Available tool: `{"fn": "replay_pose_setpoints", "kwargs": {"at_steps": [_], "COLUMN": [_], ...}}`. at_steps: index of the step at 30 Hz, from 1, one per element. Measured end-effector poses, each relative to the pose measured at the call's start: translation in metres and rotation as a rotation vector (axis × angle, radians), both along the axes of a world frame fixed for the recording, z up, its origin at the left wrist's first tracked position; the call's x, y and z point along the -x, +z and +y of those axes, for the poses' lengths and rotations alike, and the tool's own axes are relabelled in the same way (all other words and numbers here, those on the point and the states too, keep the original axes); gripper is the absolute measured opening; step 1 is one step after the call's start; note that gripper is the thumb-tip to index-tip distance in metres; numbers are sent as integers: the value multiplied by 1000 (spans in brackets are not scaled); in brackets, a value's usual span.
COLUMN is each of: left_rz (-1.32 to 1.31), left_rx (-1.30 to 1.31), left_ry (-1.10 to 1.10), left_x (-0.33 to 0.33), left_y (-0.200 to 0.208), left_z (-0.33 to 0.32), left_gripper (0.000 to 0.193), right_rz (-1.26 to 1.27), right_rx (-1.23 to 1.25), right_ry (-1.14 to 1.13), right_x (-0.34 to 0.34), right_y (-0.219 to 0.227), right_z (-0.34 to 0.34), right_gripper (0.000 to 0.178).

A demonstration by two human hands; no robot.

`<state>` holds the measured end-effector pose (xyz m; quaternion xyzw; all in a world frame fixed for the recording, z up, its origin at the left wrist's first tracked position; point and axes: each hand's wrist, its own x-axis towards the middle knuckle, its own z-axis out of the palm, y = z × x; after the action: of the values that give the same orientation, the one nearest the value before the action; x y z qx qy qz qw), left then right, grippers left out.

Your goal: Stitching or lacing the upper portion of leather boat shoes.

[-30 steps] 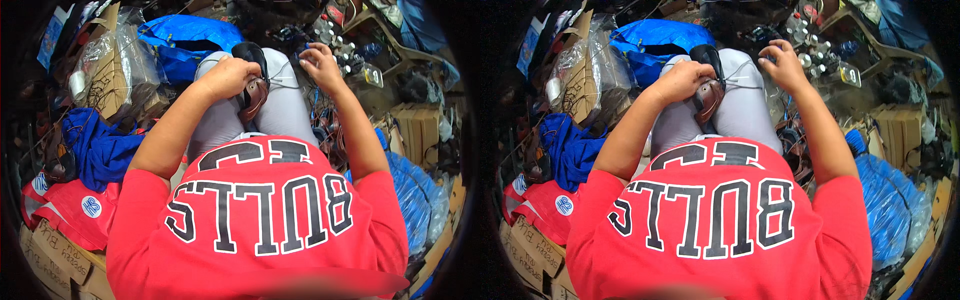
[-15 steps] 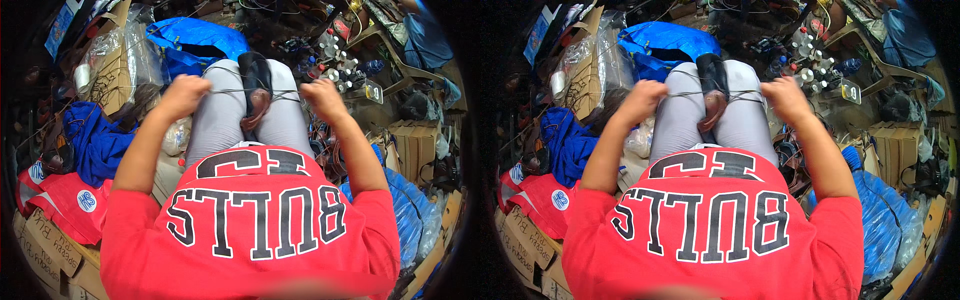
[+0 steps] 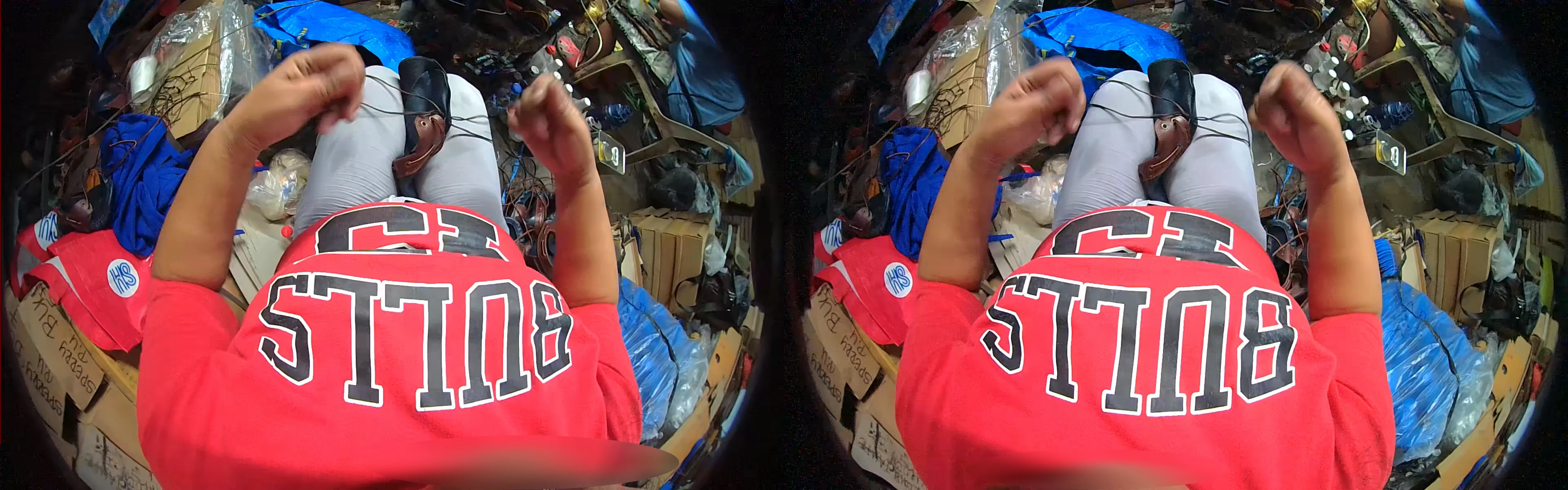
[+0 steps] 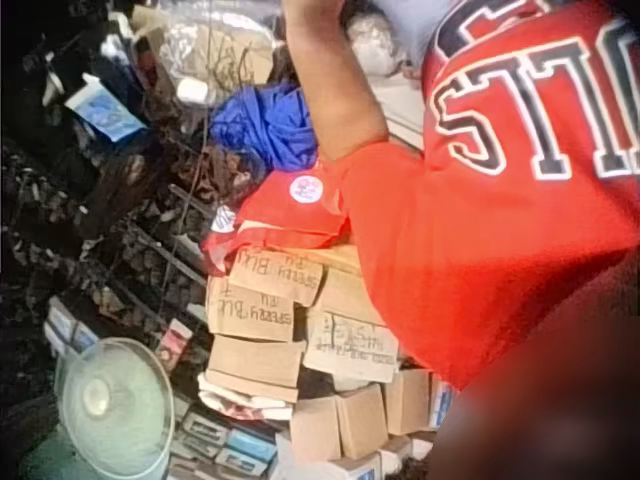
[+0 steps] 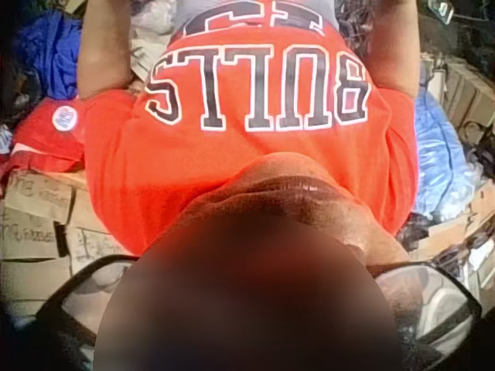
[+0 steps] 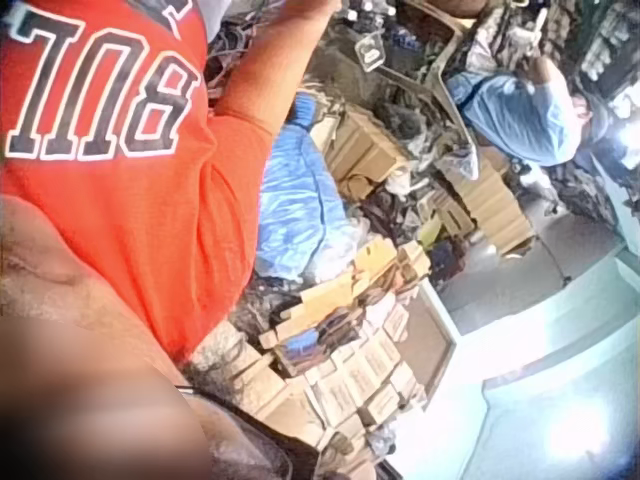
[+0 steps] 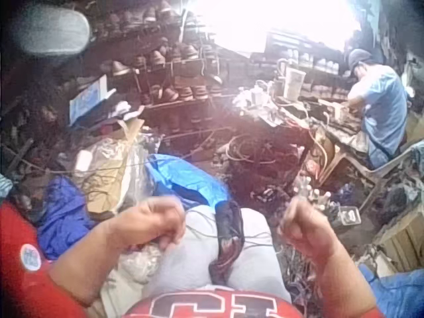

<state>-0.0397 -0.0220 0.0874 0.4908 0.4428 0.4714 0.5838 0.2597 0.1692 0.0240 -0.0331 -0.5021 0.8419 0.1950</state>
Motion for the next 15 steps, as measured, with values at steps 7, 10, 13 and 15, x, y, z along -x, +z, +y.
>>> {"fn": "replay_pose_setpoints", "kwargs": {"at_steps": [7, 10, 13, 15], "left_rz": [1580, 1951, 2084, 1996], "left_rx": [-42, 270, 713, 510], "left_ry": [549, 948, 1185, 1110], "left_x": [170, 280, 351, 350], "left_y": [13, 92, 111, 54], "left_z": [-65, -134, -186, -173], "left_gripper": [22, 35, 39, 38], "right_rz": [-1225, -1364, -2378, -2405], "right_rx": [-795, -873, -930, -1011], "right_ry": [-414, -657, -565, -307], "right_x": [-157, -335, -453, -462], "right_y": [-62, -77, -62, -69], "right_z": [22, 53, 53, 63], "right_gripper": [26, 27, 39, 38]}}
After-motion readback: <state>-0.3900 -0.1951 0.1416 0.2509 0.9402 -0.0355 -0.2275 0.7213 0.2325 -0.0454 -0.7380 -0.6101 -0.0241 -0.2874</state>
